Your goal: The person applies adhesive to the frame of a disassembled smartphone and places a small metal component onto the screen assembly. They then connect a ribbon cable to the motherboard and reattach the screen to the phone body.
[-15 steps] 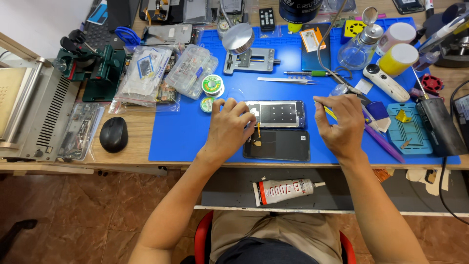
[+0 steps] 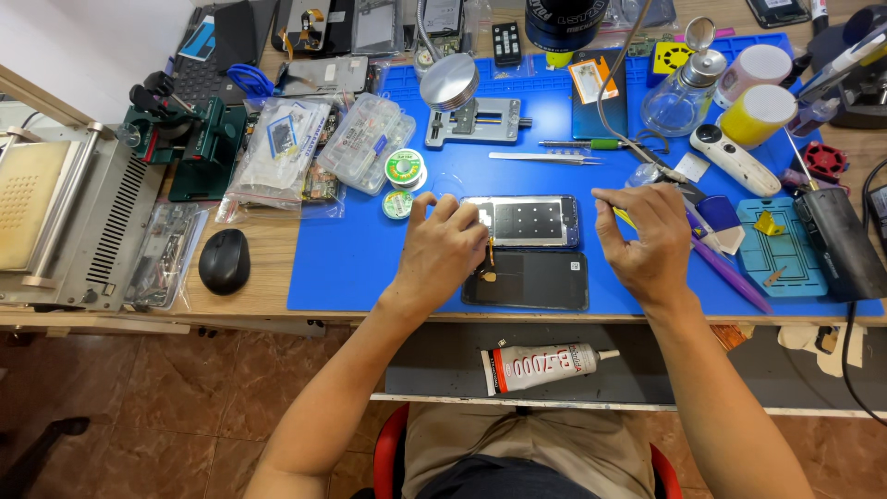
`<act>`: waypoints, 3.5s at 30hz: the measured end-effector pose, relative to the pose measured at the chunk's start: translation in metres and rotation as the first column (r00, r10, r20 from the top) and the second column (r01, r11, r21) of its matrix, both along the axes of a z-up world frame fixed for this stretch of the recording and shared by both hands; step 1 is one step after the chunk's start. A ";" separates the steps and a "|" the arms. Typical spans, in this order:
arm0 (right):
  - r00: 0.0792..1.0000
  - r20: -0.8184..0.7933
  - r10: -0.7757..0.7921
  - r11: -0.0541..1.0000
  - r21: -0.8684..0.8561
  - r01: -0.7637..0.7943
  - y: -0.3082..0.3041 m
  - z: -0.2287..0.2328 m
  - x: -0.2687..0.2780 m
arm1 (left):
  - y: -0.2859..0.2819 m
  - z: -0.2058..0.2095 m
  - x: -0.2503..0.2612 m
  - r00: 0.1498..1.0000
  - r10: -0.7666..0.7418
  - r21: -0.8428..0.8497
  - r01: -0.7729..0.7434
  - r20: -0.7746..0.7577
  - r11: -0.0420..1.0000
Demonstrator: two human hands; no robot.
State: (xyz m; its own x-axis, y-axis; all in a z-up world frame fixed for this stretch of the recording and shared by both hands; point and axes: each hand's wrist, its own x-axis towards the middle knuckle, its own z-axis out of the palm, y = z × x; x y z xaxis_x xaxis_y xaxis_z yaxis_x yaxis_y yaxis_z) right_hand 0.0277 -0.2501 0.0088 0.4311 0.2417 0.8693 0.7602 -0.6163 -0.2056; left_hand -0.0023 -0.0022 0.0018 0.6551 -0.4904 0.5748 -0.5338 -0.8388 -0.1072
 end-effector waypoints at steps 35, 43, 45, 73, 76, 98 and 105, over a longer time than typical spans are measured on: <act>0.999 -0.028 0.028 1.000 0.011 -0.028 0.001 -0.001 0.000 | 0.006 -0.007 0.010 0.991 -0.132 -0.029 0.132 -0.009 0.991; 0.999 -0.036 0.027 1.000 0.006 -0.027 0.002 0.000 -0.001 | 0.005 0.003 0.004 0.991 -0.134 0.026 0.134 0.004 0.991; 0.999 -0.037 0.030 1.000 0.008 -0.030 0.002 0.002 -0.001 | 0.005 0.006 0.002 0.992 -0.122 0.050 0.124 -0.035 0.991; 0.986 0.027 -0.167 0.983 0.088 0.164 -0.003 0.007 -0.003 | 0.020 0.010 -0.002 0.996 -0.072 -0.030 0.073 0.055 0.997; 0.990 -0.013 -0.142 0.988 0.067 0.142 0.000 0.008 -0.005 | 0.028 0.009 -0.003 0.998 -0.020 -0.105 0.026 0.052 0.994; 0.948 -0.299 -0.108 0.967 -0.253 0.030 0.017 0.023 -0.006 | 0.045 0.004 -0.015 0.974 0.210 -0.677 -0.209 -0.082 0.706; 0.933 -0.269 -0.237 0.863 -0.500 0.075 0.016 0.008 0.040 | 0.043 -0.005 -0.005 0.938 0.343 -0.509 -0.319 -0.048 0.799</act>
